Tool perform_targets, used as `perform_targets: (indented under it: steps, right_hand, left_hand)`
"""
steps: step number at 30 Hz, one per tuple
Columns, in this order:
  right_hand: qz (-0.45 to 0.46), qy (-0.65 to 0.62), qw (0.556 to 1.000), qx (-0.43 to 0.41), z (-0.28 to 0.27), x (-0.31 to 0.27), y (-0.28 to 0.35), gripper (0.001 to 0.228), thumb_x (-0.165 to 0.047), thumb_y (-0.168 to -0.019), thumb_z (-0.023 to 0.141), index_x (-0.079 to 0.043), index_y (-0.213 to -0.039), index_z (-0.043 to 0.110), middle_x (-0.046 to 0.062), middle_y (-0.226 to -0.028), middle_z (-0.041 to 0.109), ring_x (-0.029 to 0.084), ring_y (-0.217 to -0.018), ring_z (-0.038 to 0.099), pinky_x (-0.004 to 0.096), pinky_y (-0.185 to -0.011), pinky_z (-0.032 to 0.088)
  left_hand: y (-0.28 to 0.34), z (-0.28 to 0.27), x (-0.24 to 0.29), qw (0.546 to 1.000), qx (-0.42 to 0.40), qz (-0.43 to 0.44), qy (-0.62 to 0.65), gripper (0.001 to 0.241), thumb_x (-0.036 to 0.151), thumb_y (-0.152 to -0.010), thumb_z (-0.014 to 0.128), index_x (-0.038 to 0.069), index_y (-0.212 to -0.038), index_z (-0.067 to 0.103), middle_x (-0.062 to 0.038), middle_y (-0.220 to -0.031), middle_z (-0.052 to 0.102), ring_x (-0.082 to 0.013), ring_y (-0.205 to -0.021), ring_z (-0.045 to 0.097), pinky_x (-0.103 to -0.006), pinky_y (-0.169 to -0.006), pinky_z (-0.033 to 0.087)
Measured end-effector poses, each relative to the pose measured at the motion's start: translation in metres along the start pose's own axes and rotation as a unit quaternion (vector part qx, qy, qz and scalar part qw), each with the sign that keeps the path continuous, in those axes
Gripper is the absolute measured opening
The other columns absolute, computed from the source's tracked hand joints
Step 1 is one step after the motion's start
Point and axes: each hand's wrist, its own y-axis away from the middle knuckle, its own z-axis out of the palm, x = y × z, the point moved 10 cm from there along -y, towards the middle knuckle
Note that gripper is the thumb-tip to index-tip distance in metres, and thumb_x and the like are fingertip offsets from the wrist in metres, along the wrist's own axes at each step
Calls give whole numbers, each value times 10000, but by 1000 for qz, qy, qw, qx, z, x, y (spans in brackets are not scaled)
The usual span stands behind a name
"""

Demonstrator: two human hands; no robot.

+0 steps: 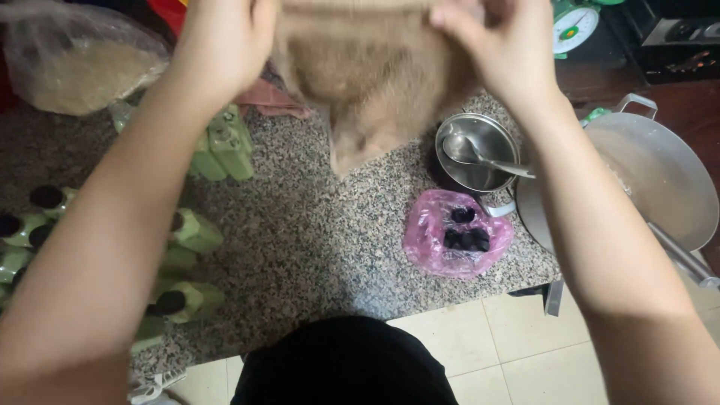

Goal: Capping and organizing plastic bottles filled with a green liquid.

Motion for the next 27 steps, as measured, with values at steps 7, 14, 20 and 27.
perform_targets:
  steps: [7, 14, 20, 27]
  right_hand:
    - [210, -162, 824, -500, 114, -25, 190, 225, -261, -844, 777, -133, -1025, 737, 9, -979, 749, 146, -932, 709, 337, -870, 553]
    - [195, -206, 649, -706, 192, -36, 364, 331, -273, -902, 739, -126, -1188, 665, 2, -1018, 716, 144, -934, 677, 327, -824, 546]
    - [340, -130, 666, -651, 215, 46, 286, 297, -148, -799, 718, -156, -1096, 723, -2, -975, 758, 178, -822, 701, 351, -737, 601]
    - [91, 124, 948, -279, 209, 93, 221, 302, -163, -829, 765, -75, -1110, 701, 132, -1068, 696, 301, -1011, 660, 406, -965, 529]
  left_hand:
    - [209, 79, 46, 843, -479, -206, 134, 236, 144, -892, 662, 162, -1127, 668, -88, -1034, 739, -256, -934, 704, -445, -815, 533]
    - [391, 166, 57, 681, -663, -202, 238, 211, 200, -793, 757, 106, -950, 652, -109, -922, 739, -249, -867, 714, -409, -744, 552]
    - [316, 196, -21, 734, -612, -215, 200, 123, 135, -809, 680, 40, -885, 697, -132, -875, 792, -232, -805, 720, -404, -722, 572]
    - [231, 150, -34, 946, -227, -211, -98, 516, 208, -893, 668, 112, -1378, 521, -231, -1308, 599, -427, -1087, 621, -528, -896, 512]
